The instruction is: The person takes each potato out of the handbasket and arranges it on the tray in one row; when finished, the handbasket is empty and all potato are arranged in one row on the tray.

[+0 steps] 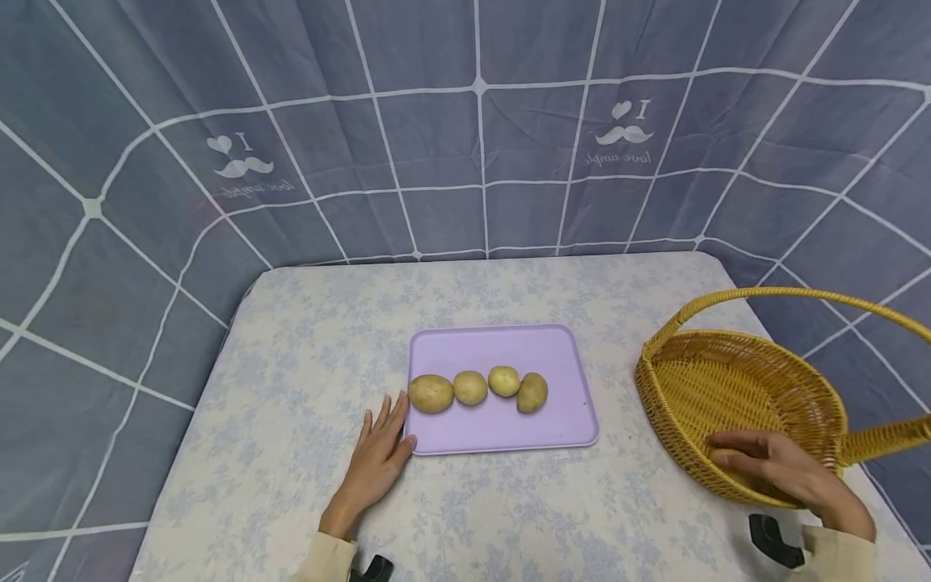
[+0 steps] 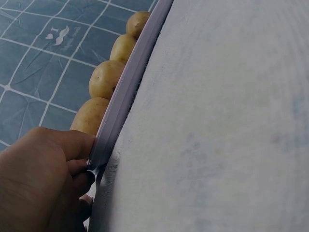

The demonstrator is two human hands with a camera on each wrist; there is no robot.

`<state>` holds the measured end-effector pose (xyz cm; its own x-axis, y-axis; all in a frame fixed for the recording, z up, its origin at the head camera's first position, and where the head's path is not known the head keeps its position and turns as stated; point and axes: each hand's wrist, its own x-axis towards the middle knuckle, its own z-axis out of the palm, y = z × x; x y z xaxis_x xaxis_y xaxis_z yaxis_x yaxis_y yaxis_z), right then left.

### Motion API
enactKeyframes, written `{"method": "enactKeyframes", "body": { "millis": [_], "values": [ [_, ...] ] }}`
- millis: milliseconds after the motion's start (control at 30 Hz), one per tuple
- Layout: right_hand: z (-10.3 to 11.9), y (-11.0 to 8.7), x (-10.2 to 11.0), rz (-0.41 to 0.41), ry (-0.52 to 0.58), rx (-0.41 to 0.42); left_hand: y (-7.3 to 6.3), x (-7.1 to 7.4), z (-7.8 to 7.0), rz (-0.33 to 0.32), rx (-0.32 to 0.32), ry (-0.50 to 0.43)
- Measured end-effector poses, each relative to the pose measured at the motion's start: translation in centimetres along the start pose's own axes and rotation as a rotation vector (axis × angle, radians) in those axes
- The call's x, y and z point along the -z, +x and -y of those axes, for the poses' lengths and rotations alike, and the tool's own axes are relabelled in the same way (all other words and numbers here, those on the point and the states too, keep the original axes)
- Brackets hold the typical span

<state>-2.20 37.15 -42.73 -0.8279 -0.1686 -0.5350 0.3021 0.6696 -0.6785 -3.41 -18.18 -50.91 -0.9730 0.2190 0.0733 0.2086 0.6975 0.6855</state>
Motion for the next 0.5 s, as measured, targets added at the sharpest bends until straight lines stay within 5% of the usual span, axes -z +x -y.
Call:
{"method": "enactKeyframes", "body": {
  "millis": [500],
  "values": [
    [-0.39,0.01,-0.09,-0.019,-0.016,0.064,0.19,-0.14,-0.02,0.002,0.008,0.007]
  ]
}}
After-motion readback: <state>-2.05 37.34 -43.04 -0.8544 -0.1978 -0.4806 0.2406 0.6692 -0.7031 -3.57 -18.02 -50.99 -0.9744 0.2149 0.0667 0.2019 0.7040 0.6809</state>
